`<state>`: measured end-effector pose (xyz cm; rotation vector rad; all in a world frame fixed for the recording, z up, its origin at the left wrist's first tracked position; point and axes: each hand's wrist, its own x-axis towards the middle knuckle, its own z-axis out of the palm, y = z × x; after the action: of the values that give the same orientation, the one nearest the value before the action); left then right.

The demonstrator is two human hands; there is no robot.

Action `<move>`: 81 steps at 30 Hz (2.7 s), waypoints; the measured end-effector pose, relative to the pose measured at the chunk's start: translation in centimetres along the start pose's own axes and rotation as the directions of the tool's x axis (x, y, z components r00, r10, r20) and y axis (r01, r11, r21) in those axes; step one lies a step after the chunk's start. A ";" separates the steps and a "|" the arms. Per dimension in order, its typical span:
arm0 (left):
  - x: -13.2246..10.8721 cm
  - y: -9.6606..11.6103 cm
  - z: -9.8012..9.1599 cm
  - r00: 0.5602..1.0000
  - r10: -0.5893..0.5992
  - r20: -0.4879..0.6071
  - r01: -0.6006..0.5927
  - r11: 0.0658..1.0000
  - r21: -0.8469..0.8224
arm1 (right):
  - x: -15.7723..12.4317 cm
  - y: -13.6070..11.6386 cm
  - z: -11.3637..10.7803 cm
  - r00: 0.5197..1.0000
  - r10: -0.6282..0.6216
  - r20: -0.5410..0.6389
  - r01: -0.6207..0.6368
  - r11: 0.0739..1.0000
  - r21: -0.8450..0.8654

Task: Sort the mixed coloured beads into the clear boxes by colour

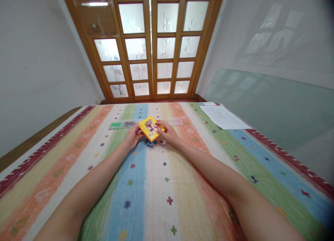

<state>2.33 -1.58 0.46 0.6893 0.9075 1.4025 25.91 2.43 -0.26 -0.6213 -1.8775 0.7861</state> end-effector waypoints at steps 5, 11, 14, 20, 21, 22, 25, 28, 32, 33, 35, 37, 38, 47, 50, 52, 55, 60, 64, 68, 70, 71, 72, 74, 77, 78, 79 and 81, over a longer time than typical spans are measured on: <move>-0.9 -0.3 0.9 0.998 0.026 0.058 -0.033 0.992 0.120 | 0.1 0.2 0.0 0.999 0.004 -0.048 -0.006 0.999 -0.039; -0.7 -0.4 1.0 0.993 0.118 -0.025 -0.115 0.988 0.103 | -0.2 -0.6 -0.3 0.991 -0.128 -0.028 0.112 0.940 -0.323; -0.5 -0.6 0.7 0.991 0.132 -0.022 -0.129 0.986 0.106 | -0.6 -1.7 -0.2 0.976 -0.176 0.129 0.216 0.852 -0.476; -0.8 -1.0 1.1 0.996 0.066 0.056 -0.070 0.994 0.082 | -0.7 -2.8 0.2 0.952 -0.142 0.271 0.290 0.699 -0.653; -1.0 -1.0 1.2 0.995 0.061 0.083 -0.068 0.994 0.084 | -0.7 -2.8 0.2 0.956 -0.135 0.261 0.280 0.683 -0.675; -1.1 -1.0 1.4 0.993 0.057 0.107 -0.067 0.994 0.090 | -0.7 -2.8 0.2 0.959 -0.131 0.251 0.272 0.671 -0.690; -1.5 -0.9 1.8 0.987 0.039 0.155 -0.061 0.989 0.138 | -0.6 -2.6 0.1 0.965 -0.128 0.229 0.254 0.667 -0.700; -1.4 -1.1 1.8 0.982 0.065 0.179 -0.106 0.966 0.235 | -0.4 -2.1 -0.4 0.974 -0.127 0.187 0.222 0.697 -0.682; -0.3 -1.3 0.6 0.963 0.234 0.131 -0.267 0.879 0.395 | 0.0 -0.9 -1.7 0.991 -0.117 0.069 0.133 0.735 -0.665; 0.0 -1.3 0.1 0.952 0.290 0.100 -0.303 0.839 0.452 | 0.1 -0.6 -1.9 0.988 -0.120 0.094 0.153 0.742 -0.652; 0.7 -0.9 -1.2 0.908 0.416 0.057 -0.365 0.716 0.596 | 0.3 0.0 -2.3 0.980 -0.119 0.163 0.195 0.757 -0.623; 1.3 -0.2 -2.5 0.850 0.516 0.108 -0.413 0.523 0.746 | 0.4 0.4 -2.3 0.981 -0.076 0.179 0.172 0.772 -0.612; 1.5 0.1 -3.1 0.828 0.542 0.148 -0.422 0.426 0.800 | 0.5 0.6 -2.3 0.986 -0.041 0.163 0.134 0.775 -0.618; 2.2 -0.1 -5.2 0.835 0.408 0.369 -0.422 0.044 0.905 | 2.0 2.0 -1.4 0.972 0.091 0.217 0.104 0.662 -0.742; 2.4 -0.5 -5.3 0.844 0.382 0.376 -0.418 0.030 0.908 | 2.7 2.1 -1.1 0.956 0.095 0.278 0.164 0.614 -0.772; 2.4 -0.5 -5.4 0.845 0.369 0.387 -0.418 0.005 0.908 | 3.2 2.4 -1.1 0.946 0.108 0.305 0.178 0.612 -0.770; 2.5 -0.5 -5.4 0.848 0.361 0.388 -0.407 -0.026 0.913 | 4.1 3.2 -1.3 0.937 0.145 0.319 0.166 0.618 -0.769; 2.3 -0.6 -5.4 0.845 0.380 0.376 -0.405 -0.005 0.914 | 5.3 4.2 -1.1 0.940 0.211 0.266 0.103 0.570 -0.815; 2.4 -0.5 -5.3 0.835 0.387 0.392 -0.420 -0.014 0.908 | 6.0 4.1 0.3 0.952 0.199 0.231 0.081 0.564 -0.822; 2.7 -0.3 -5.4 0.814 0.429 0.391 -0.423 -0.022 0.906 | 7.4 3.8 3.3 0.950 0.147 0.274 0.125 0.626 -0.769; 2.8 -0.1 -5.5 0.808 0.452 0.378 -0.418 -0.012 0.908 | 8.2 3.9 5.0 0.951 0.137 0.276 0.130 0.632 -0.764; 2.8 -0.1 -5.6 0.807 0.461 0.370 -0.416 -0.003 0.909 | 8.5 3.9 5.7 0.949 0.141 0.281 0.134 0.629 -0.766; 2.8 0.0 -5.6 0.806 0.467 0.365 -0.417 0.010 0.909 | 8.9 4.0 6.4 0.946 0.148 0.289 0.138 0.622 -0.771; 2.8 0.0 -5.6 0.802 0.476 0.360 -0.432 0.047 0.901 | 9.2 4.1 7.4 0.940 0.154 0.304 0.156 0.600 -0.785; 2.7 0.0 -5.6 0.802 0.488 0.345 -0.447 0.107 0.888 | 9.1 4.0 7.9 0.939 0.108 0.327 0.215 0.557 -0.802; 2.6 0.0 -5.5 0.804 0.491 0.335 -0.444 0.122 0.887 | 8.9 3.8 7.8 0.937 0.082 0.340 0.241 0.553 -0.798; 2.6 0.0 -5.4 0.808 0.491 0.325 -0.438 0.133 0.889 | 8.7 3.6 7.6 0.933 0.057 0.355 0.266 0.557 -0.787; 2.4 0.2 -5.1 0.815 0.490 0.311 -0.428 0.145 0.892 | 8.1 3.0 6.9 0.928 0.016 0.373 0.291 0.596 -0.749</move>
<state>-2.28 0.23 -2.30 2.0359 1.7066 1.2669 16.63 8.38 -0.01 -0.8986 -2.5751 -0.1454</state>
